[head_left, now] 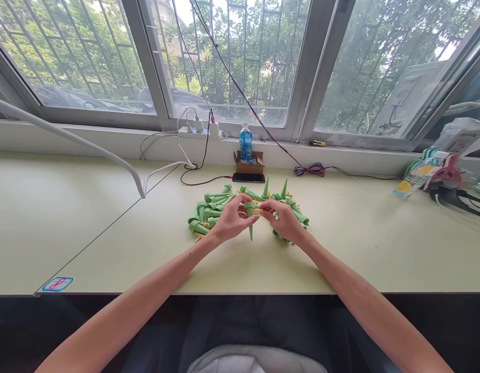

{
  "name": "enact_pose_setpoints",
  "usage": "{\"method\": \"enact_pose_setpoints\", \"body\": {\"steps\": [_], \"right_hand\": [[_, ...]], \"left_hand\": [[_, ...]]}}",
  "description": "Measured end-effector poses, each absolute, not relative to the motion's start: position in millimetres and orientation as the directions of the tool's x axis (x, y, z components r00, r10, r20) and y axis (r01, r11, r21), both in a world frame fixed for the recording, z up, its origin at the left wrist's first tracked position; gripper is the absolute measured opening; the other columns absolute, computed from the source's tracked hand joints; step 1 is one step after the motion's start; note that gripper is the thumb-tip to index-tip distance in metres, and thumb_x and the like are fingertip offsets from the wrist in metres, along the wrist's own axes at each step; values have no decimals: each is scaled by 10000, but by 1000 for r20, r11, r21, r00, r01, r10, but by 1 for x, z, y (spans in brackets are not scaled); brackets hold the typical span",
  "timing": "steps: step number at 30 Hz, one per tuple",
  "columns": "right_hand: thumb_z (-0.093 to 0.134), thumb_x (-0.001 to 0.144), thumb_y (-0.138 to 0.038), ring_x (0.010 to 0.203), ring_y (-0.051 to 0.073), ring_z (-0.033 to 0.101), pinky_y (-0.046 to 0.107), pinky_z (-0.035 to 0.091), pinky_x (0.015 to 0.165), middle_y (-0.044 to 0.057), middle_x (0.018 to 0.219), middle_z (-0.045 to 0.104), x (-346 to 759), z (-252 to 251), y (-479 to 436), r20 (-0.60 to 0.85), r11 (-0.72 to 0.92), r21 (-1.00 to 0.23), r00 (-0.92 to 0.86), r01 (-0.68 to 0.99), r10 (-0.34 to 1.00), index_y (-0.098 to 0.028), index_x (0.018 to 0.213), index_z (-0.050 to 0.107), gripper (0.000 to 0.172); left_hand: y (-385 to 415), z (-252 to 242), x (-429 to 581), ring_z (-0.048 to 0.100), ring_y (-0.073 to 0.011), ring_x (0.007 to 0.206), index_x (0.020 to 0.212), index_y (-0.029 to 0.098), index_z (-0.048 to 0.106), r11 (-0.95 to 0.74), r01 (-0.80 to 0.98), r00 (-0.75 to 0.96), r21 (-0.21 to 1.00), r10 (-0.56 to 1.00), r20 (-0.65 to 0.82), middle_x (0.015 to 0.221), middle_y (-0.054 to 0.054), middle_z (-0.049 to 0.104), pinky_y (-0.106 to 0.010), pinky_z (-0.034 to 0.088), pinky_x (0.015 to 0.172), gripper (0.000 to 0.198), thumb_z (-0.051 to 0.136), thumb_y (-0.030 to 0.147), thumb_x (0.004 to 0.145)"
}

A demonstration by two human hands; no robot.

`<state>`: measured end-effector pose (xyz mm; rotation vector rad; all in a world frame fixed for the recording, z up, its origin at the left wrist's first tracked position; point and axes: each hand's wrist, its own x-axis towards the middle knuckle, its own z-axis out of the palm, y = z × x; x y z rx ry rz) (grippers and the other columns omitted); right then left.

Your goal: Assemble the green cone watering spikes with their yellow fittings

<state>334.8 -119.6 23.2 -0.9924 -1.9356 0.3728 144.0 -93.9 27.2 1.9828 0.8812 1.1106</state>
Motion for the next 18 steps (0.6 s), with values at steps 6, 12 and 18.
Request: {"method": "enact_pose_setpoints", "body": {"steps": [6,12,18], "right_hand": [[537,928,-286,805,172,631,295,491,701,51,903,682,335,22,-119,595,638,-603,-263,479,760,-196,971,635,140],[545,923,-310,791,176,632,307,501,715,49,885,681,335,23,-119,601,633,-613,-242,473,762,-200,962,637,149],[552,918,-282,786,168,624,300,495,715,45,883,674,335,24,-121,616,639,-609,-227,470,754,-202,948,641,123]], "left_hand": [[-94,28,144,570,-88,671,1003,190,496,-514,208,399,832,822,407,1038,-43,529,-247,521,614,376,724,335,740],[-97,31,145,570,-84,670,993,189,506,-461,161,393,872,841,372,1018,-36,531,-225,505,590,397,744,362,727],[-99,35,145,577,-76,626,1010,184,511,-357,160,376,920,884,278,1035,-43,533,-213,473,531,443,760,399,713]]}}
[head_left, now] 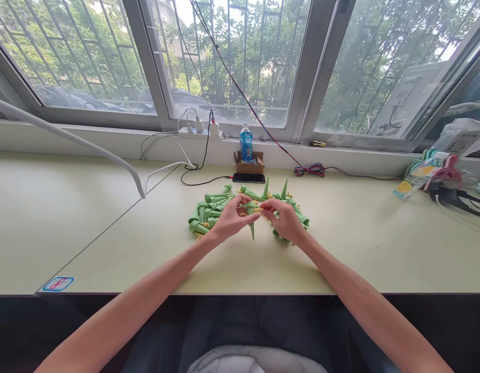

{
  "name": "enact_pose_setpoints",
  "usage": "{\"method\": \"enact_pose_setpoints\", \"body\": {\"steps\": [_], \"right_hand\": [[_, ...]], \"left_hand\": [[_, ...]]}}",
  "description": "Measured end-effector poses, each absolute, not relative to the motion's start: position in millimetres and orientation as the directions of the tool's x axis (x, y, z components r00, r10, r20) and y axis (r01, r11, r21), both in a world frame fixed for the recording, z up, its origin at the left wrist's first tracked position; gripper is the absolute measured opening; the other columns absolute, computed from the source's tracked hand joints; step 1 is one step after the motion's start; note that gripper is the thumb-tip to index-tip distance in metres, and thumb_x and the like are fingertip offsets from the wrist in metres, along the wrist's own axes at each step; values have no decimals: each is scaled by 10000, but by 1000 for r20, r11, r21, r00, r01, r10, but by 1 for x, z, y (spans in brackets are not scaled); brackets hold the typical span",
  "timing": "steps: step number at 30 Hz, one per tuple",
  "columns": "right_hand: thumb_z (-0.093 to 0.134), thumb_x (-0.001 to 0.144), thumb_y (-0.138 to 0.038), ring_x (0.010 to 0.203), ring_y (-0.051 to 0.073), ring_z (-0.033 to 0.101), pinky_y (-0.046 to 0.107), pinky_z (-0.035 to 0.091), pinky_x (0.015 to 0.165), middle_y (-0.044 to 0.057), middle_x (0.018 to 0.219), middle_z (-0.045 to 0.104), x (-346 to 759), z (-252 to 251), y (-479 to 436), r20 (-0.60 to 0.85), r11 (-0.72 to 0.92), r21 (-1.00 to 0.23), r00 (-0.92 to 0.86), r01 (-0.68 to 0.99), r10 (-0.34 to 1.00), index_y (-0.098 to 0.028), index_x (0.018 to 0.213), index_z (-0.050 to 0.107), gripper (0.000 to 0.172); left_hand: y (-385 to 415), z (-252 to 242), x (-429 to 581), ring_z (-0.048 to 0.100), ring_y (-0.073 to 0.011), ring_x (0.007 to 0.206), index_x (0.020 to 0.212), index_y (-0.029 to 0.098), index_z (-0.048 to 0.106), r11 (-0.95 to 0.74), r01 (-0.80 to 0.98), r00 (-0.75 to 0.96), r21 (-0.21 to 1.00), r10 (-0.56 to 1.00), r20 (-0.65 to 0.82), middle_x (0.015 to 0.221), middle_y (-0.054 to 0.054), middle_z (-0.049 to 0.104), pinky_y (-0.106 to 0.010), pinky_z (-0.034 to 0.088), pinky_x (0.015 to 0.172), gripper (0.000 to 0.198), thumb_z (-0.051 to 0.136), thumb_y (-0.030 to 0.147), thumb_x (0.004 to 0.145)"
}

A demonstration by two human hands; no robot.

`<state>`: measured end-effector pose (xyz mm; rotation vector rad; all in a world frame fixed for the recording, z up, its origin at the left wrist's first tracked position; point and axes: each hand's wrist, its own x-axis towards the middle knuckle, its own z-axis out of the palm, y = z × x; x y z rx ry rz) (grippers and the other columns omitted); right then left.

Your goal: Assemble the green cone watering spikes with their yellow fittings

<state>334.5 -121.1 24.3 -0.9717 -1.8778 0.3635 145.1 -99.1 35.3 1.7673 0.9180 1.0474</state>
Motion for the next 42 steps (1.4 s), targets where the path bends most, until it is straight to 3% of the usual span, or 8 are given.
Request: {"method": "enact_pose_setpoints", "body": {"steps": [27,33,42], "right_hand": [[555,919,-357,737,169,630,291,492,684,43,839,695,336,19,-116,606,607,-607,-197,513,771,-198,867,655,195],[537,926,-413,711,170,619,289,482,675,42,795,686,335,22,-119,614,610,-610,-186,505,767,-196,832,648,261],[453,950,-503,550,132,496,256,399,579,7,613,592,335,24,-120,570,577,-593,-213,561,793,-192,675,568,431]], "left_hand": [[-100,35,146,564,-70,640,989,176,519,-390,153,369,908,875,313,1003,-36,528,-209,504,548,434,769,373,694],[-101,36,147,576,-83,648,990,182,532,-339,156,349,928,897,270,1022,-51,530,-200,489,506,450,775,408,685],[-100,33,145,615,-114,709,1004,185,525,-419,156,402,894,854,330,1007,-47,564,-241,537,602,420,758,382,715]]}}
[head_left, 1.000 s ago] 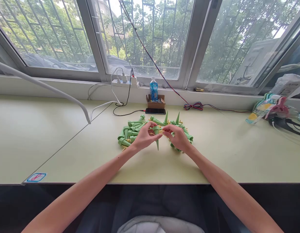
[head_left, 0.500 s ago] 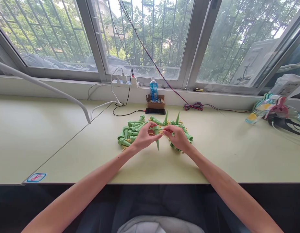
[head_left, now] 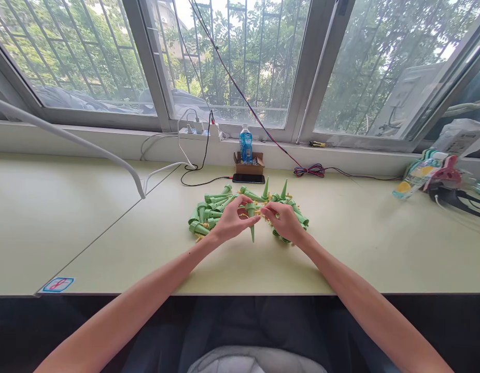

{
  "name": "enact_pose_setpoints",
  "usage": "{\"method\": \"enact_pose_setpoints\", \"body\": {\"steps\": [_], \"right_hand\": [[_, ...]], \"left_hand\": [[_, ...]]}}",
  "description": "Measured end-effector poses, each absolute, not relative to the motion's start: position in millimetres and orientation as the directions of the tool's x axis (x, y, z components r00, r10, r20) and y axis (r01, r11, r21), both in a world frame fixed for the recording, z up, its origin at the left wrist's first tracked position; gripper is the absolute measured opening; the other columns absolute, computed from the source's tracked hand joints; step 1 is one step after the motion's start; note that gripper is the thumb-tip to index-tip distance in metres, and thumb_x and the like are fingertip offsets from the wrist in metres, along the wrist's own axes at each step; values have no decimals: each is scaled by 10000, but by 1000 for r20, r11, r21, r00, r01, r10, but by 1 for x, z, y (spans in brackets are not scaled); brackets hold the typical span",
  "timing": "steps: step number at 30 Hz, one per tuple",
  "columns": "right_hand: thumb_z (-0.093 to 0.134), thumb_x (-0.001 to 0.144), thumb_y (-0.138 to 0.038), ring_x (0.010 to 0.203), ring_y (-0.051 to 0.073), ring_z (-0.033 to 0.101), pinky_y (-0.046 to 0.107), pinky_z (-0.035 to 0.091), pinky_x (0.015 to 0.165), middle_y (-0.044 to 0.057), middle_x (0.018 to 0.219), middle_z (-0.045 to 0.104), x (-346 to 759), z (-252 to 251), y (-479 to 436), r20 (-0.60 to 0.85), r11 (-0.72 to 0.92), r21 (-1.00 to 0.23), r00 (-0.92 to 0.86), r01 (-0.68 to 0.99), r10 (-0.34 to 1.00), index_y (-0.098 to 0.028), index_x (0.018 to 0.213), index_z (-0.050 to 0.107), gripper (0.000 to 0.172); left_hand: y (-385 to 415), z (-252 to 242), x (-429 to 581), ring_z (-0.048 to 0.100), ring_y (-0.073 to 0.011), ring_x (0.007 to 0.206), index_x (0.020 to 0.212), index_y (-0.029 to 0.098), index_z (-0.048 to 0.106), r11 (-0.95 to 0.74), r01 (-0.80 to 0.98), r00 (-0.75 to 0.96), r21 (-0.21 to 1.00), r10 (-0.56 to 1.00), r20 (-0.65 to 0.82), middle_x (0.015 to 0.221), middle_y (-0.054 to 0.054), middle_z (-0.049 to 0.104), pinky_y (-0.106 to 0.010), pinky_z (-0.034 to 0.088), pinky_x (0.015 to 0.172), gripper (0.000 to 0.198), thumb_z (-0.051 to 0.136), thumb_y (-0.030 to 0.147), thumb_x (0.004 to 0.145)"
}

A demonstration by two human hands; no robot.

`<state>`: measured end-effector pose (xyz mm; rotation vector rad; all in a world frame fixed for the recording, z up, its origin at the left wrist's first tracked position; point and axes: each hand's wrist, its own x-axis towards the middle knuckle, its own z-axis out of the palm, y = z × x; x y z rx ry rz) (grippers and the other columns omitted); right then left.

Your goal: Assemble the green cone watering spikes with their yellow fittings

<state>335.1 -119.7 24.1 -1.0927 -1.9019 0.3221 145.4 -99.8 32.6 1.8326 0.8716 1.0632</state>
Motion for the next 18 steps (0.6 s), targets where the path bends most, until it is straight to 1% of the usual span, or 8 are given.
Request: {"method": "enact_pose_setpoints", "body": {"steps": [5,9,12,15,18], "right_hand": [[397,964,-531,512,123,464,253,365,545,0,571,558,335,21,-118,549,567,-600,-226,564,805,-193,620,517,497],[371,982,-501,509,121,462,254,363,546,-2,562,543,335,22,-119,553,570,-588,-229,574,801,-191,618,517,500],[435,969,-457,541,125,475,253,381,561,0,613,577,334,23,-120,561,573,-586,-223,574,797,-190,716,578,394],[515,938,-392,628,142,538,260,419,605,22,729,639,334,23,-121,579,608,-584,-250,538,776,-188,863,622,242],[540,921,-336,672,151,563,270,438,631,39,782,661,334,22,-120,590,633,-578,-273,514,760,-181,892,625,179]], "left_hand": [[-99,31,145,624,-126,772,1009,184,525,-449,155,417,880,837,354,1063,-55,563,-287,569,707,406,752,357,720],[-99,31,146,621,-118,761,1005,182,523,-453,150,416,879,835,359,1063,-54,560,-283,573,705,404,752,355,721],[-99,31,146,605,-106,727,993,181,521,-451,159,398,878,844,361,1040,-48,555,-259,563,654,395,749,362,725],[-98,31,146,604,-104,711,990,179,517,-456,162,394,875,843,366,1008,-40,544,-250,555,631,392,745,364,729],[-98,30,146,610,-107,710,992,179,509,-463,169,402,870,838,368,1001,-37,539,-261,561,641,388,737,360,735]]}}
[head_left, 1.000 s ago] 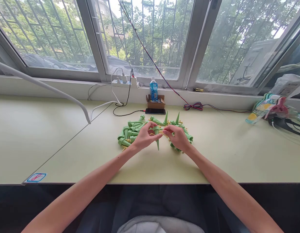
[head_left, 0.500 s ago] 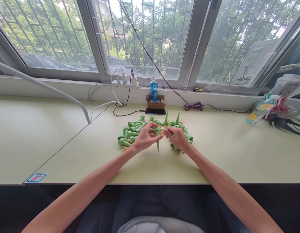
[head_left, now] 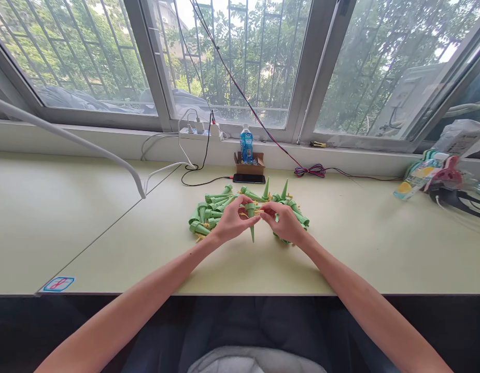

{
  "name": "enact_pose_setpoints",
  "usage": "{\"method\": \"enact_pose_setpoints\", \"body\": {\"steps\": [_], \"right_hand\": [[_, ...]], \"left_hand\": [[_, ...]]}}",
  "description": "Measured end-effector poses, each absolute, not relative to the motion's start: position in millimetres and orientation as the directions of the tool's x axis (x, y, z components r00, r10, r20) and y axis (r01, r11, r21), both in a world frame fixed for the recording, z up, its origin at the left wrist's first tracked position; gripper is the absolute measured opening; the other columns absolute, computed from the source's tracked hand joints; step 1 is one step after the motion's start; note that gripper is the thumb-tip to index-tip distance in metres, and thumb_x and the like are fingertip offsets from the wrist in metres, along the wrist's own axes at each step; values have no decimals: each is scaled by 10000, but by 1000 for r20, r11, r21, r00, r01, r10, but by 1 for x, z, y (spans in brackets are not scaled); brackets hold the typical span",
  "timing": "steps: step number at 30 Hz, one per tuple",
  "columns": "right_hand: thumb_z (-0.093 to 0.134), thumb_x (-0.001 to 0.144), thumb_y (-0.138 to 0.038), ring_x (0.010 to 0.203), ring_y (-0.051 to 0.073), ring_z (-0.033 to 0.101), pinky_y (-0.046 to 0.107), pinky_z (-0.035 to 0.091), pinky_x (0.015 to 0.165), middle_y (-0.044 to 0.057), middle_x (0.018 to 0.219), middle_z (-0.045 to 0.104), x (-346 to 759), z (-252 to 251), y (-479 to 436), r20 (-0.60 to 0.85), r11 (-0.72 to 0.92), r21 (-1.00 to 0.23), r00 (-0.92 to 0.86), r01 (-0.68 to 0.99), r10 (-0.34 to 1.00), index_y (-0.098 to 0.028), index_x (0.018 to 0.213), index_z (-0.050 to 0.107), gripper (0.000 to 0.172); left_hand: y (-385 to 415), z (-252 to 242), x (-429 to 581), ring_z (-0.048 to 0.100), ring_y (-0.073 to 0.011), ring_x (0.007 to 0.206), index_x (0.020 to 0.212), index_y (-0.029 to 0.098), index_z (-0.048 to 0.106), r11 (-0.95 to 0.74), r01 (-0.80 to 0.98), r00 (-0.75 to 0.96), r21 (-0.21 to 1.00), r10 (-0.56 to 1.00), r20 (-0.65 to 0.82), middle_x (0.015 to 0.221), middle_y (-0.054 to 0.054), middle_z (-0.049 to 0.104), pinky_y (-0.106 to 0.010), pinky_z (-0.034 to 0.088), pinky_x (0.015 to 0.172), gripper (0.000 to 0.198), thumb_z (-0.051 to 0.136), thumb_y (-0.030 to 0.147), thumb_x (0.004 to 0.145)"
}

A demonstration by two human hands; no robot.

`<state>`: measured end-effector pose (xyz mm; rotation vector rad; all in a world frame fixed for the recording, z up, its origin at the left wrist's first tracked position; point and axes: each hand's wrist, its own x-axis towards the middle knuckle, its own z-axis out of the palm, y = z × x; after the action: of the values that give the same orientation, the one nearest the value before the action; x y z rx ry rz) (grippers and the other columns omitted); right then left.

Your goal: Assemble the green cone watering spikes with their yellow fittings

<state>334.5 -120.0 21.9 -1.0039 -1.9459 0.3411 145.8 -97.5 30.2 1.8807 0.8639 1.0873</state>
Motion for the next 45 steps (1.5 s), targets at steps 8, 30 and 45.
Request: {"method": "enact_pose_setpoints", "body": {"steps": [8,30,45], "right_hand": [[495,944,-337,579,122,461,253,374,575,7,652,587,334,22,-120,565,604,-567,-269,561,780,-180,724,567,280],[516,923,-314,640,138,517,261,409,619,19,734,620,335,20,-120,570,612,-599,-262,517,779,-186,851,582,161],[404,974,-444,516,102,323,248,289,533,-36,531,401,336,21,-119,526,552,-605,-232,574,818,-190,600,382,452]], "left_hand": [[-98,28,146,557,-80,657,975,186,509,-548,219,410,807,802,434,992,-30,540,-244,541,608,351,720,342,743],[-98,29,146,572,-82,657,986,181,520,-512,210,390,833,825,409,985,-28,536,-240,536,604,364,731,334,732],[-100,31,148,538,-63,630,966,184,513,-513,218,389,830,826,408,1026,-31,555,-229,524,588,356,730,337,728]]}}
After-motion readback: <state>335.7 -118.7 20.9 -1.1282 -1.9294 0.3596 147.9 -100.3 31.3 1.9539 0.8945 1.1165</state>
